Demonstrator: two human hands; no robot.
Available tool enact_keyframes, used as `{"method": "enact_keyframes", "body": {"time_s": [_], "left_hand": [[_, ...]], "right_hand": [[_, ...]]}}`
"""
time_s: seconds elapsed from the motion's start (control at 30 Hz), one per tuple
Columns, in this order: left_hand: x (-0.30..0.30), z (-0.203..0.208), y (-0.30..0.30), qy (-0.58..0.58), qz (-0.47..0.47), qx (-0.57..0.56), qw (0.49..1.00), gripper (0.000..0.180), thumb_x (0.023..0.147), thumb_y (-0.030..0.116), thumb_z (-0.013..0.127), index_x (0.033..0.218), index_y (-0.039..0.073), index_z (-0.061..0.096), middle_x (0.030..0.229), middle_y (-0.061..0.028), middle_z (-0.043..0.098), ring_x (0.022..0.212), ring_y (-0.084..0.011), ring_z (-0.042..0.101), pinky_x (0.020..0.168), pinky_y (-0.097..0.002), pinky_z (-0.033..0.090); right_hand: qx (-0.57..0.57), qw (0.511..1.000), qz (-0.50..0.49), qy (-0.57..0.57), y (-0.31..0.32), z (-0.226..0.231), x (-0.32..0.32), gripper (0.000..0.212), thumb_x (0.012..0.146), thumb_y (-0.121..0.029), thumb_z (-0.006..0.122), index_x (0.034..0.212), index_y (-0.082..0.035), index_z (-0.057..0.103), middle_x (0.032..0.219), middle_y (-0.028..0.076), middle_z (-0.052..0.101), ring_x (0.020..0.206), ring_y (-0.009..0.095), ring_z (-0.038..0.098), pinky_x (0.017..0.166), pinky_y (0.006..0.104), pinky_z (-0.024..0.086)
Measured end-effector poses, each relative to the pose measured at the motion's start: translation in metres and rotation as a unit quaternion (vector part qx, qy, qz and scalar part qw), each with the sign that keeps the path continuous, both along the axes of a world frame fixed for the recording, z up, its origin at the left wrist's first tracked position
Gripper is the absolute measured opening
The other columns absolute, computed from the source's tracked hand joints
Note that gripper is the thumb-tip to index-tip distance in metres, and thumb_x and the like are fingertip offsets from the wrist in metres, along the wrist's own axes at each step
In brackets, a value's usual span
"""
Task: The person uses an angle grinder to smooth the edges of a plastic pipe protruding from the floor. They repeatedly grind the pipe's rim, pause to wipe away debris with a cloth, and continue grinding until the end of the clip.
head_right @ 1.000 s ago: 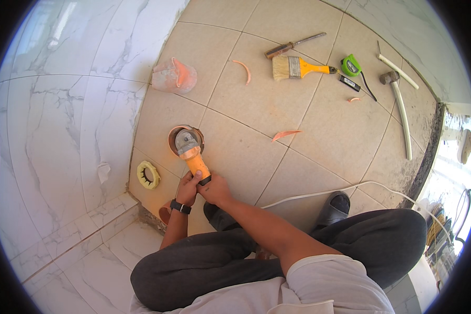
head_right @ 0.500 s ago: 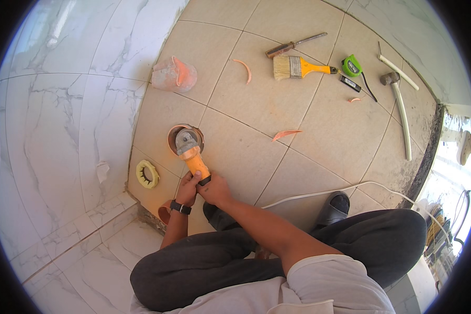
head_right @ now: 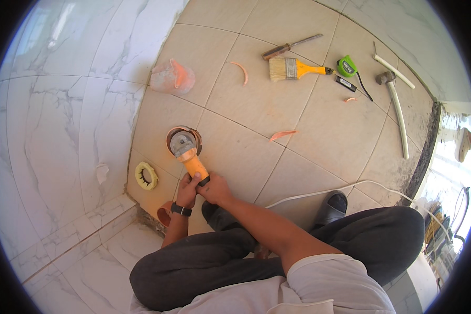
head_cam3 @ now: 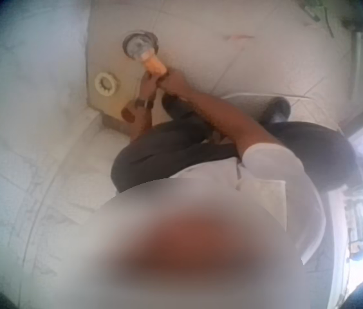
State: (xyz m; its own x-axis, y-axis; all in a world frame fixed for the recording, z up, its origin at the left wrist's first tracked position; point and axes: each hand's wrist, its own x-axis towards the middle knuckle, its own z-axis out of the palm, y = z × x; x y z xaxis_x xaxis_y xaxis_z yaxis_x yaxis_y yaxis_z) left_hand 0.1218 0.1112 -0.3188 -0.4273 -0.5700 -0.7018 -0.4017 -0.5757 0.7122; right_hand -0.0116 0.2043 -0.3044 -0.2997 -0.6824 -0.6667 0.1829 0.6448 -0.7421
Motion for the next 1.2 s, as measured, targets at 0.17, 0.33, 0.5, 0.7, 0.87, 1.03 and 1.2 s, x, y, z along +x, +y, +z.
{"method": "enact_keyframes", "body": {"time_s": [0.17, 0.33, 0.5, 0.7, 0.87, 1.03, 1.2], "left_hand": [[0.001, 0.000, -0.004, 0.008, -0.011, -0.017, 1.000, 0.046, 0.104, 0.030, 0.066, 0.136, -0.002, 0.055, 0.121, -0.0077, 0.068, 0.103, -0.0159, 0.068, 0.085, -0.0322, 0.058], [-0.004, 0.006, -0.005, 0.006, 0.002, -0.012, 1.000, 0.047, 0.104, 0.030, 0.067, 0.136, -0.002, 0.055, 0.120, -0.0082, 0.068, 0.103, -0.0167, 0.069, 0.086, -0.0322, 0.058], [-0.006, 0.013, -0.007, 0.004, 0.021, 0.017, 1.000, 0.045, 0.103, 0.027, 0.068, 0.134, -0.004, 0.056, 0.120, -0.0088, 0.067, 0.106, -0.0156, 0.064, 0.093, -0.0313, 0.053], [-0.006, 0.010, -0.011, -0.005, -0.001, 0.002, 1.000, 0.047, 0.104, 0.029, 0.066, 0.137, -0.003, 0.055, 0.121, -0.0085, 0.068, 0.104, -0.0172, 0.069, 0.088, -0.0324, 0.058], [-0.003, 0.007, -0.013, -0.004, -0.007, 0.016, 1.000, 0.045, 0.105, 0.028, 0.064, 0.137, -0.002, 0.055, 0.123, -0.0083, 0.068, 0.106, -0.0170, 0.068, 0.090, -0.0326, 0.057], [-0.003, 0.009, -0.013, 0.002, 0.001, 0.031, 1.000, 0.044, 0.106, 0.028, 0.063, 0.137, -0.002, 0.055, 0.123, -0.0077, 0.068, 0.107, -0.0171, 0.068, 0.091, -0.0336, 0.057], [-0.003, 0.010, -0.011, 0.009, 0.018, 0.037, 0.999, 0.046, 0.104, 0.029, 0.068, 0.133, -0.004, 0.057, 0.120, -0.0078, 0.068, 0.105, -0.0160, 0.066, 0.092, -0.0313, 0.054]], "right_hand": [[-0.014, 1.000, -0.013, -0.015, -0.003, -0.002, 0.002, 0.055, 0.076, -0.037, 0.080, 0.108, 0.006, 0.066, 0.093, 0.028, 0.072, 0.093, 0.044, 0.072, 0.081, 0.0476, 0.057], [-0.024, 0.999, -0.036, -0.021, -0.006, -0.004, 0.006, 0.052, 0.077, -0.033, 0.079, 0.105, 0.008, 0.066, 0.087, 0.027, 0.072, 0.084, 0.040, 0.074, 0.075, 0.0449, 0.057], [-0.023, 0.999, -0.034, -0.031, -0.007, -0.008, 0.008, 0.053, 0.077, -0.036, 0.079, 0.107, 0.006, 0.066, 0.090, 0.027, 0.072, 0.089, 0.042, 0.073, 0.079, 0.0464, 0.056], [-0.021, 0.999, -0.043, -0.022, -0.010, -0.007, 0.009, 0.050, 0.077, -0.032, 0.078, 0.108, 0.006, 0.066, 0.088, 0.027, 0.072, 0.086, 0.041, 0.073, 0.076, 0.0451, 0.057], [-0.008, 0.999, -0.044, -0.016, -0.011, 0.000, 0.007, 0.050, 0.078, -0.034, 0.079, 0.107, 0.006, 0.066, 0.089, 0.027, 0.072, 0.088, 0.042, 0.073, 0.077, 0.0456, 0.057], [-0.004, 0.998, -0.057, -0.022, -0.011, 0.004, 0.007, 0.051, 0.078, -0.036, 0.079, 0.105, 0.006, 0.066, 0.090, 0.028, 0.072, 0.090, 0.043, 0.073, 0.079, 0.0462, 0.057], [0.001, 0.999, -0.046, 0.003, -0.012, 0.002, 0.009, 0.052, 0.077, -0.035, 0.080, 0.105, 0.006, 0.066, 0.091, 0.028, 0.072, 0.091, 0.044, 0.072, 0.079, 0.0469, 0.057]]}}
